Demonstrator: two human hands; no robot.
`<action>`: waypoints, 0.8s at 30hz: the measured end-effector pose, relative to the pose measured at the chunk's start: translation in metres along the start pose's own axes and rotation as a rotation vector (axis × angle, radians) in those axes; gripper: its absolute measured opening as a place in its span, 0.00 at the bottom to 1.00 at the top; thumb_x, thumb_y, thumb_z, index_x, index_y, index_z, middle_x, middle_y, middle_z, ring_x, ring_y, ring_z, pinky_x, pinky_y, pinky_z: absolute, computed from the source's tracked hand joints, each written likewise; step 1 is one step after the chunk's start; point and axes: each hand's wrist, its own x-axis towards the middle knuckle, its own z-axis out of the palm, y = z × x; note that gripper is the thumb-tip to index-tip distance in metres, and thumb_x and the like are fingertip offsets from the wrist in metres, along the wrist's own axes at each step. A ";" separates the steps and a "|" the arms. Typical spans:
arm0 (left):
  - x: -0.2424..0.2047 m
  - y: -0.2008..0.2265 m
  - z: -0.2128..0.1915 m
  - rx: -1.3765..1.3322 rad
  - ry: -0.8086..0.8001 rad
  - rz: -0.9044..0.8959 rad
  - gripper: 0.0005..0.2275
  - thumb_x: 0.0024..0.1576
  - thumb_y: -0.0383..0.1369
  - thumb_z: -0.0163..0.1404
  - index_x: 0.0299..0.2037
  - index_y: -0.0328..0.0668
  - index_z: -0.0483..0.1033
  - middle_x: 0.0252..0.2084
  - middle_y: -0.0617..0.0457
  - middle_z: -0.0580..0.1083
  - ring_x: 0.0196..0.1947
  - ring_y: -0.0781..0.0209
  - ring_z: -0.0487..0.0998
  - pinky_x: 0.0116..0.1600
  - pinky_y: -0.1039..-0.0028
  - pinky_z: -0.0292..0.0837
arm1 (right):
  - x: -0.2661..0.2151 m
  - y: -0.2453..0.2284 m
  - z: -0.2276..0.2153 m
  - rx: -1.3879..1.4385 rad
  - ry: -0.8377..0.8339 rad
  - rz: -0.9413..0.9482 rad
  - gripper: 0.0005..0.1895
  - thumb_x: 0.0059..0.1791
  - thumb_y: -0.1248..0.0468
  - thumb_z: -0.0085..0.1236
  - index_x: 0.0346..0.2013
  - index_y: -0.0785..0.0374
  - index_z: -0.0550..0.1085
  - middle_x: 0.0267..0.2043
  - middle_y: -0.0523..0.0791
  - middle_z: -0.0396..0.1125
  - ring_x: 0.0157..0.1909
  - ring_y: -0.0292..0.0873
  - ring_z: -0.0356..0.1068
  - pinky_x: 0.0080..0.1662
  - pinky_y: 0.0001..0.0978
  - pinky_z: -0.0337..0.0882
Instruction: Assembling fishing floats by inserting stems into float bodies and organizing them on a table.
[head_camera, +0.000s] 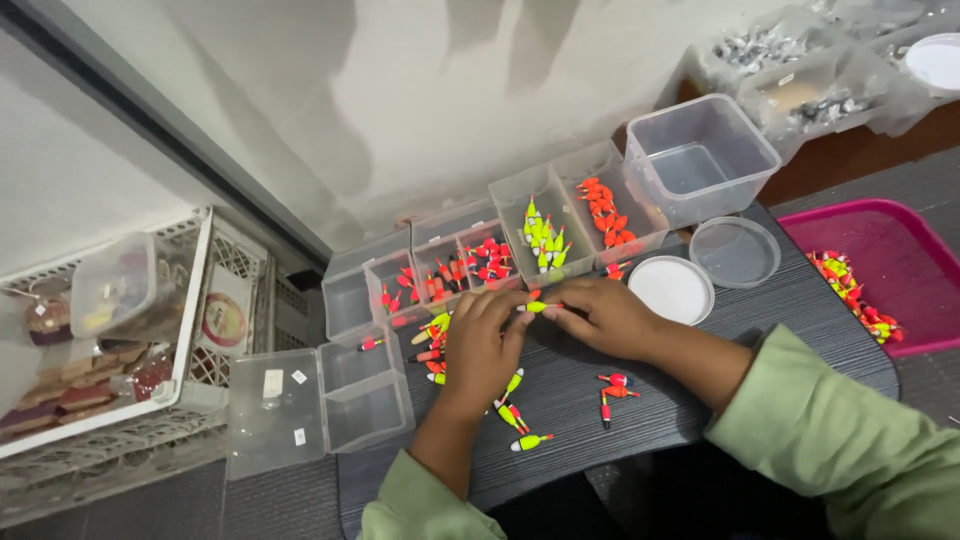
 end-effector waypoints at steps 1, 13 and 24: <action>0.001 0.004 -0.002 -0.019 0.018 0.011 0.08 0.60 0.38 0.52 0.46 0.48 0.79 0.36 0.49 0.77 0.39 0.45 0.76 0.48 0.57 0.70 | 0.000 -0.001 -0.001 -0.006 0.003 0.001 0.10 0.53 0.58 0.53 0.40 0.58 0.80 0.32 0.50 0.75 0.40 0.55 0.77 0.43 0.46 0.76; 0.002 0.011 -0.003 0.024 0.146 -0.079 0.15 0.61 0.35 0.52 0.57 0.45 0.73 0.48 0.44 0.74 0.48 0.40 0.75 0.52 0.52 0.69 | 0.017 -0.001 -0.017 -0.579 0.351 0.064 0.16 0.52 0.53 0.57 0.49 0.58 0.78 0.32 0.49 0.72 0.40 0.56 0.75 0.53 0.52 0.69; -0.003 -0.004 0.001 0.091 0.109 -0.132 0.11 0.60 0.31 0.51 0.53 0.49 0.77 0.44 0.49 0.74 0.46 0.43 0.76 0.51 0.56 0.68 | 0.020 -0.011 0.009 -0.868 0.207 -0.398 0.08 0.48 0.53 0.58 0.37 0.50 0.79 0.31 0.41 0.68 0.37 0.46 0.66 0.44 0.43 0.62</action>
